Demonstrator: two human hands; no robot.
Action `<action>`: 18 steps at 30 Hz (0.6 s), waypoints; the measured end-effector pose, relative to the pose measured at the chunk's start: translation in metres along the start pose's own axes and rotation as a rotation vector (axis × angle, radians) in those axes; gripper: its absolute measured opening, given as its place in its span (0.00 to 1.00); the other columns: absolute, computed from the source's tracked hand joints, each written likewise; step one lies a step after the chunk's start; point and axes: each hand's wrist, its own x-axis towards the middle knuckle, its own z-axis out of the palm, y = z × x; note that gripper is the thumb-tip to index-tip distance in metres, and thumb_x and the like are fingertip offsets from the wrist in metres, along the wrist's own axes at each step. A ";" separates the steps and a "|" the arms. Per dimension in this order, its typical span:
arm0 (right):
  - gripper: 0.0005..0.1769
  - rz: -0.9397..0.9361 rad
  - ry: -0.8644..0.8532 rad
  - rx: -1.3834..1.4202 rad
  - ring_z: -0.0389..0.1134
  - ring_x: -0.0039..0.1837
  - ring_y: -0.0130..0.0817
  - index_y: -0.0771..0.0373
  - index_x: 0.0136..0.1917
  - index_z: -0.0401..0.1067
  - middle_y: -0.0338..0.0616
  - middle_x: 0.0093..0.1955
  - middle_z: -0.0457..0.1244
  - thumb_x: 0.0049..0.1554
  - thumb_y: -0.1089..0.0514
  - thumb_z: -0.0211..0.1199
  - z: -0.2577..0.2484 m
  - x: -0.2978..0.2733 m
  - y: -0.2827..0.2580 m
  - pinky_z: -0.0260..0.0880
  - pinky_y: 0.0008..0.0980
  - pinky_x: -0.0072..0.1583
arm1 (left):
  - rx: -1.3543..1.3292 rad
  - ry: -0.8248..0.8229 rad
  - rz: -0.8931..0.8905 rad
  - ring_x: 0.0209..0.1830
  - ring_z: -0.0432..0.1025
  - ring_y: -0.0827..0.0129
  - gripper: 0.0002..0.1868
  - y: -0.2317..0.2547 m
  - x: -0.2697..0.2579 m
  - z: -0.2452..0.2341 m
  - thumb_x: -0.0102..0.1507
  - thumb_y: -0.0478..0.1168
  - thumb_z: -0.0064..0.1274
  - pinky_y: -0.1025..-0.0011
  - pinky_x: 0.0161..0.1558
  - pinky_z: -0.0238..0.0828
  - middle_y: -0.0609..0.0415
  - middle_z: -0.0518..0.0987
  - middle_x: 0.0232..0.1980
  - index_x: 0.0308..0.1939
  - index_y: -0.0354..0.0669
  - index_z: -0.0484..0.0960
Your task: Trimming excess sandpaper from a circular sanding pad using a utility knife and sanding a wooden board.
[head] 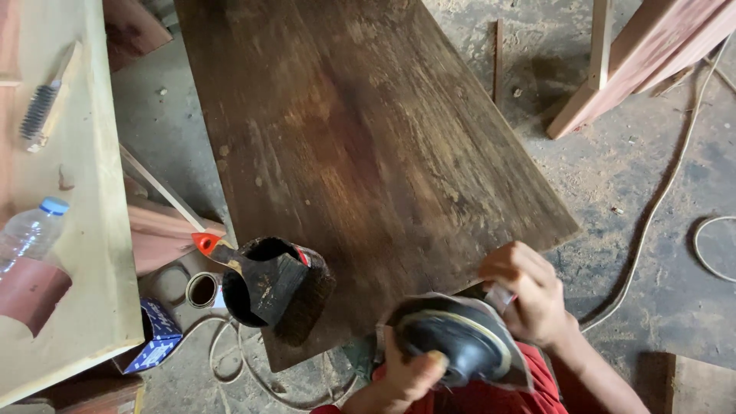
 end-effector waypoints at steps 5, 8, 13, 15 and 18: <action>0.05 0.566 0.119 0.253 0.64 0.36 0.25 0.60 0.48 0.65 0.41 0.44 0.68 0.64 0.57 0.55 -0.012 -0.013 -0.013 0.63 0.24 0.39 | -0.756 0.297 -0.173 0.44 0.76 0.50 0.41 0.147 0.101 -0.011 0.54 0.24 0.54 0.56 0.39 0.86 0.39 0.70 0.57 0.68 0.49 0.54; 0.12 0.633 0.210 0.743 0.62 0.38 0.25 0.64 0.51 0.70 0.45 0.44 0.67 0.61 0.71 0.46 -0.014 -0.019 -0.019 0.66 0.23 0.42 | -0.834 0.190 -0.074 0.49 0.76 0.51 0.29 0.204 0.165 0.000 0.60 0.33 0.61 0.56 0.49 0.81 0.42 0.76 0.55 0.63 0.37 0.69; 0.02 0.903 0.138 0.727 0.66 0.33 0.26 0.67 0.43 0.75 0.42 0.35 0.67 0.56 0.66 0.66 -0.007 -0.027 -0.025 0.66 0.22 0.36 | -0.724 0.096 -0.083 0.59 0.74 0.60 0.33 0.232 0.195 0.009 0.70 0.50 0.56 0.64 0.62 0.74 0.42 0.76 0.63 0.71 0.33 0.66; 0.07 0.973 0.209 0.838 0.67 0.31 0.29 0.70 0.50 0.72 0.46 0.36 0.67 0.58 0.65 0.63 -0.005 -0.022 -0.025 0.69 0.24 0.33 | -0.903 0.062 -0.114 0.66 0.69 0.61 0.33 0.193 0.167 0.006 0.72 0.48 0.48 0.62 0.69 0.68 0.43 0.70 0.70 0.76 0.37 0.58; 0.11 1.050 0.343 0.976 0.68 0.36 0.32 0.73 0.56 0.70 0.52 0.45 0.67 0.61 0.66 0.59 -0.001 -0.020 -0.023 0.71 0.26 0.36 | -1.052 0.046 -0.169 0.72 0.65 0.61 0.31 0.175 0.154 0.002 0.75 0.44 0.38 0.63 0.72 0.65 0.42 0.64 0.76 0.80 0.38 0.51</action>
